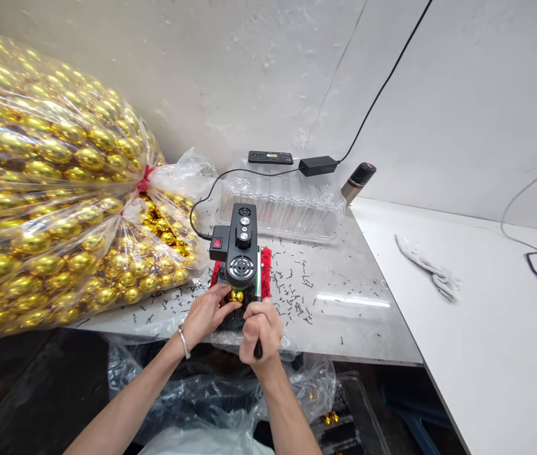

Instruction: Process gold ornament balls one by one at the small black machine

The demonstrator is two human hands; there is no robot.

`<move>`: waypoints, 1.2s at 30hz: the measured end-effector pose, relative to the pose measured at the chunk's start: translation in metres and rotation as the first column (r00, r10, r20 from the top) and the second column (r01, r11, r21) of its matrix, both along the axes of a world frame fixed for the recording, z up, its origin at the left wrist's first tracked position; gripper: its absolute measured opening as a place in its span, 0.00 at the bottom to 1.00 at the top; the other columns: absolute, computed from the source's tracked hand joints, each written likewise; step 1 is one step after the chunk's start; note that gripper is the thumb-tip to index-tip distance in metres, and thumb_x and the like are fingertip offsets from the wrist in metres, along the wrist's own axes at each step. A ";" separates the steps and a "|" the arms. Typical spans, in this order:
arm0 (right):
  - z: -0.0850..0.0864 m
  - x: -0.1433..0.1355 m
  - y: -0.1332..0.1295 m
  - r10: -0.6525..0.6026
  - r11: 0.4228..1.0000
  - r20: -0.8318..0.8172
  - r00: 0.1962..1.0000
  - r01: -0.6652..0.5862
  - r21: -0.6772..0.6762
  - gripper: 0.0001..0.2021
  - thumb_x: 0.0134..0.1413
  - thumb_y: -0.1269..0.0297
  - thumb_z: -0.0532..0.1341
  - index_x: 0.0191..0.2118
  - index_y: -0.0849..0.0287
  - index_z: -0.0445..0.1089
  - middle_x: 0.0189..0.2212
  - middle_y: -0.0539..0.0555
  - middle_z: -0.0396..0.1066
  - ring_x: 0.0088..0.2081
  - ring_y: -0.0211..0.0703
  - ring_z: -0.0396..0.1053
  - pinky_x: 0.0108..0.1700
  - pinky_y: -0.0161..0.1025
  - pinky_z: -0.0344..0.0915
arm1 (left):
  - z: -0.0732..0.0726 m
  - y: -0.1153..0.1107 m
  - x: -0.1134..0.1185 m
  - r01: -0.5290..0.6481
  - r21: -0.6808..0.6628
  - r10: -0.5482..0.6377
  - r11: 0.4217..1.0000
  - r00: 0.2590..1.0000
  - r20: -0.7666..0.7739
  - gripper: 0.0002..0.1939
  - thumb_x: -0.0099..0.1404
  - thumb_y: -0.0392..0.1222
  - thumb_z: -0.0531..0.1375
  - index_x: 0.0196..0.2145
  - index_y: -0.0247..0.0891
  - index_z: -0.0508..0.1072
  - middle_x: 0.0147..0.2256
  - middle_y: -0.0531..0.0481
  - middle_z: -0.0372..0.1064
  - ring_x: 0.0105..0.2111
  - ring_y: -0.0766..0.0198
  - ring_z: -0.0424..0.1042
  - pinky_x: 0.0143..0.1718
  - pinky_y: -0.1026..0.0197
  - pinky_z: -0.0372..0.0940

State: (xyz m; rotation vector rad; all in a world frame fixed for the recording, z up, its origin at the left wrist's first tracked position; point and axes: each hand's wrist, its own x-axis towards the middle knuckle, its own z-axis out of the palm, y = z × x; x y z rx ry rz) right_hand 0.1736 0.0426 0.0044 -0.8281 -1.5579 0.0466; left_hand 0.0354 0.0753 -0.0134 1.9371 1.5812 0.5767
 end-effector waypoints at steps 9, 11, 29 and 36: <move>0.054 -0.004 -0.004 0.017 0.989 -0.052 0.999 -0.024 -0.143 0.14 0.59 0.77 0.49 0.24 0.58 0.56 0.22 0.48 0.59 0.27 0.35 0.61 0.29 0.36 0.57 | -0.022 -0.059 -0.017 0.168 -0.481 0.139 0.861 0.831 0.539 0.26 0.56 0.62 0.59 0.36 0.34 0.77 0.28 0.49 0.71 0.26 0.64 0.66 0.29 0.62 0.60; 0.048 -0.005 -0.005 0.011 0.990 -0.047 0.999 -0.017 -0.139 0.14 0.59 0.77 0.49 0.24 0.58 0.56 0.22 0.48 0.59 0.28 0.35 0.61 0.30 0.36 0.57 | -0.039 -0.081 -0.017 0.201 -0.606 0.227 0.770 0.801 0.554 0.30 0.53 0.67 0.57 0.29 0.33 0.75 0.23 0.51 0.67 0.23 0.66 0.62 0.26 0.63 0.57; 0.039 0.001 -0.008 0.026 0.992 0.037 0.999 -0.021 -0.123 0.13 0.59 0.77 0.50 0.24 0.57 0.58 0.24 0.49 0.63 0.30 0.37 0.64 0.31 0.37 0.59 | -0.065 -0.122 -0.044 0.249 -0.904 0.911 0.347 0.142 0.388 0.11 0.53 0.31 0.65 0.36 0.34 0.73 0.33 0.47 0.73 0.33 0.66 0.75 0.39 0.62 0.70; 0.038 -0.001 -0.007 0.016 0.994 0.029 0.999 -0.013 -0.107 0.14 0.59 0.77 0.50 0.24 0.57 0.58 0.23 0.49 0.61 0.30 0.37 0.64 0.31 0.38 0.59 | -0.011 -0.104 -0.043 0.323 -0.738 0.739 0.592 0.148 0.657 0.20 0.58 0.40 0.65 0.49 0.35 0.72 0.42 0.44 0.74 0.38 0.65 0.75 0.40 0.65 0.70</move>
